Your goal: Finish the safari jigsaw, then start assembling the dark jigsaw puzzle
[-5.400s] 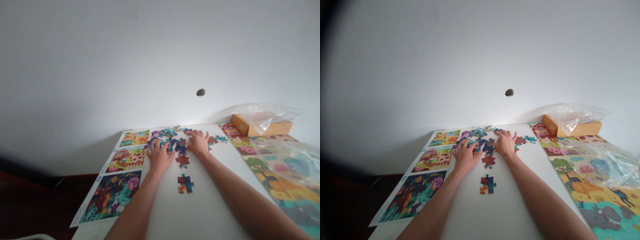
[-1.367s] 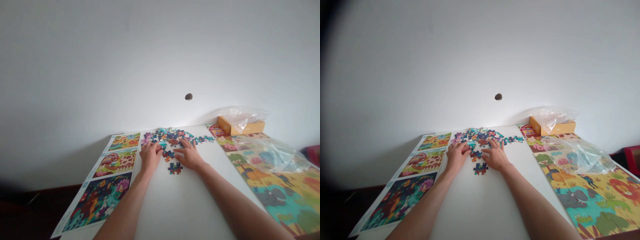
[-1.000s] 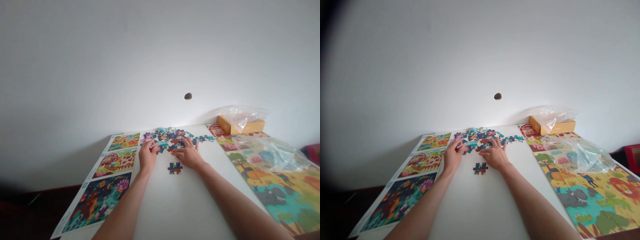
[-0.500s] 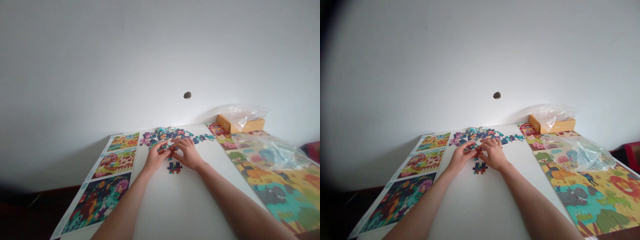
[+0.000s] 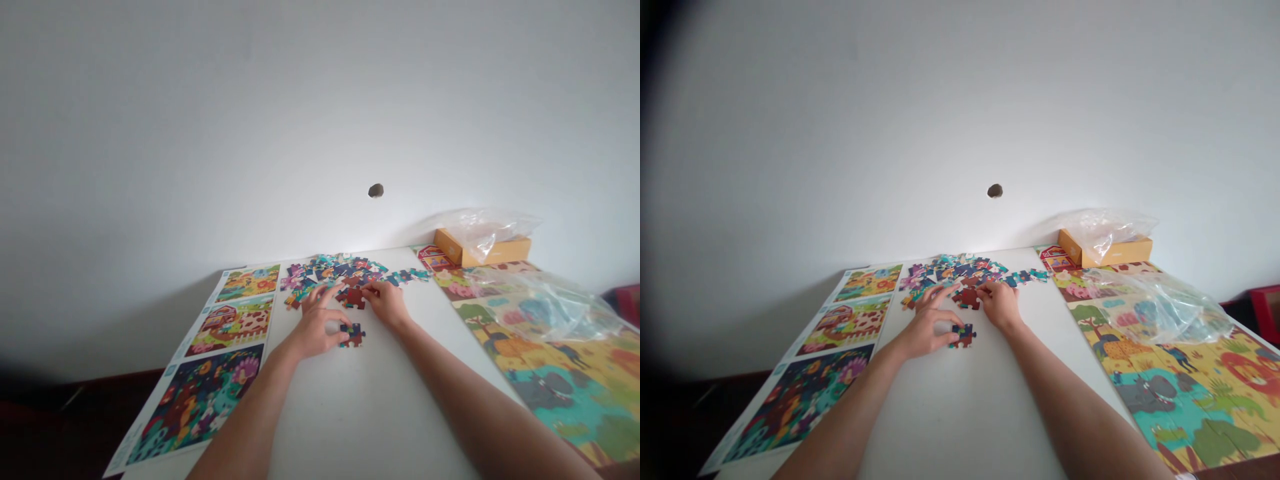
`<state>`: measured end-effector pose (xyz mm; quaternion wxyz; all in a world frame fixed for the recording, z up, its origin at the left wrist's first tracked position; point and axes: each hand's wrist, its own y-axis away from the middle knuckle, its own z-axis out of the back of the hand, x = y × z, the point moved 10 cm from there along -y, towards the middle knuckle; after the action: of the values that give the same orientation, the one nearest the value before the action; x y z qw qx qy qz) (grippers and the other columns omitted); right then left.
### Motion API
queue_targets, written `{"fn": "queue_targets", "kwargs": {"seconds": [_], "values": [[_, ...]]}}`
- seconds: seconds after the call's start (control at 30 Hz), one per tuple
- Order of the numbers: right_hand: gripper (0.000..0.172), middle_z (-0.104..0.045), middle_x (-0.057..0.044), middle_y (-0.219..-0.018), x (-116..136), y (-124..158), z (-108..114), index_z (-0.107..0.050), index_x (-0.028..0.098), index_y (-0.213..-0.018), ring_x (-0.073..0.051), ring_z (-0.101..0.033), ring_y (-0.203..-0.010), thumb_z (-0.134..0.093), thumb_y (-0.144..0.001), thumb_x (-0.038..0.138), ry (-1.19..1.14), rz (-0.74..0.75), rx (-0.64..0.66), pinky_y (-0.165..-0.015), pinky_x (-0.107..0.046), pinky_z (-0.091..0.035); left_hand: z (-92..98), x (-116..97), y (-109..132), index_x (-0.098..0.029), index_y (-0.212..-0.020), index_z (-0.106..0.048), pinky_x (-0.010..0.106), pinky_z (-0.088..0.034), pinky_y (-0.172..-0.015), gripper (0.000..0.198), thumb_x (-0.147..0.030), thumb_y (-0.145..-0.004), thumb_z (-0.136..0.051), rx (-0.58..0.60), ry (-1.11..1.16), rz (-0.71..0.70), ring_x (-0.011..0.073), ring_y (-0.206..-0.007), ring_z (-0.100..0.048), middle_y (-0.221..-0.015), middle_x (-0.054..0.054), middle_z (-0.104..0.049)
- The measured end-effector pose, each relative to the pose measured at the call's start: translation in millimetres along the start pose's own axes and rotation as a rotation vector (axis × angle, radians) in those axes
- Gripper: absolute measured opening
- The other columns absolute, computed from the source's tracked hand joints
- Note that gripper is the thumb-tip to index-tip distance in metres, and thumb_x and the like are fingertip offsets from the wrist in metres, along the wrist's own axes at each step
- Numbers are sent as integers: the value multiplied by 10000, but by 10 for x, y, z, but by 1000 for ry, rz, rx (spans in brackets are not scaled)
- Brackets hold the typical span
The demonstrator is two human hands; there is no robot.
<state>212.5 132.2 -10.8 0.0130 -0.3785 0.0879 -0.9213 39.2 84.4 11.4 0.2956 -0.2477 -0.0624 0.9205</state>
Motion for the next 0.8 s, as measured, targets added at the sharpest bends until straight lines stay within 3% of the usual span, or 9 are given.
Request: {"fn": "queue_targets", "kwargs": {"seconds": [0.1, 0.3, 0.43, 0.53, 0.7, 0.8], "values": [[182, -768, 17, -859, -15, -4, 27, -772, 280, -899, -197, -672, -855, -592, -878, 284, -9, -6, -23, -898, -330, -429, -41, 45, -10, -334, -860, -820, 607, -227, -1186, 136, -302, -729, -801, 5, -21, 26, 405, -1490, -190, -1626, -54, -321], [192, -749, -2, -799, 45, 38, 111, -762, 224, -867, -179, -649, -761, -577, -838, 266, -122, 32, -47, -737, -267, -451, -26, 199, -27, -342, -878, -812, 625, -278, -1156, 153, -255, -760, -768, -61, -52, 107, 397, -1450, -253, -1569, -38, -416], [159, -727, -8, -738, 333, 156, -5, -745, 185, -751, -155, -622, -700, -594, -783, 226, -191, 261, 169, -695, -248, -439, -6, 221, -28, -305, -875, -811, 621, -308, -1144, 144, -227, -783, -733, -87, -60, 109, 394, -1424, -286, -1538, -5, -457], [91, -678, -1, -644, 512, 311, -166, -722, 176, -657, -137, -587, -642, -650, -709, 195, -89, 446, 350, -662, -242, -416, -4, 215, -28, -320, -876, -807, 614, -300, -1151, 180, -197, -803, -697, -103, -59, 82, 374, -1411, -305, -1523, -22, -473], [49, -592, 29, -568, 491, 347, -247, -727, 180, -709, -108, -517, -555, -697, -680, 205, -13, 444, 404, -568, -223, -363, -18, 222, -28, -315, -862, -796, 624, -295, -1143, 171, -195, -797, -694, -107, -51, 73, 378, -1412, -287, -1507, -23, -489], [158, -561, 48, -558, 499, 347, -237, -747, 189, -828, -102, -502, -543, -705, -676, 194, -25, 442, 410, -563, -216, -352, -12, 203, -31, -306, -866, -792, 626, -305, -1136, 188, -179, -802, -668, -101, -57, 75, 375, -1402, -293, -1501, -13, -496]]}}
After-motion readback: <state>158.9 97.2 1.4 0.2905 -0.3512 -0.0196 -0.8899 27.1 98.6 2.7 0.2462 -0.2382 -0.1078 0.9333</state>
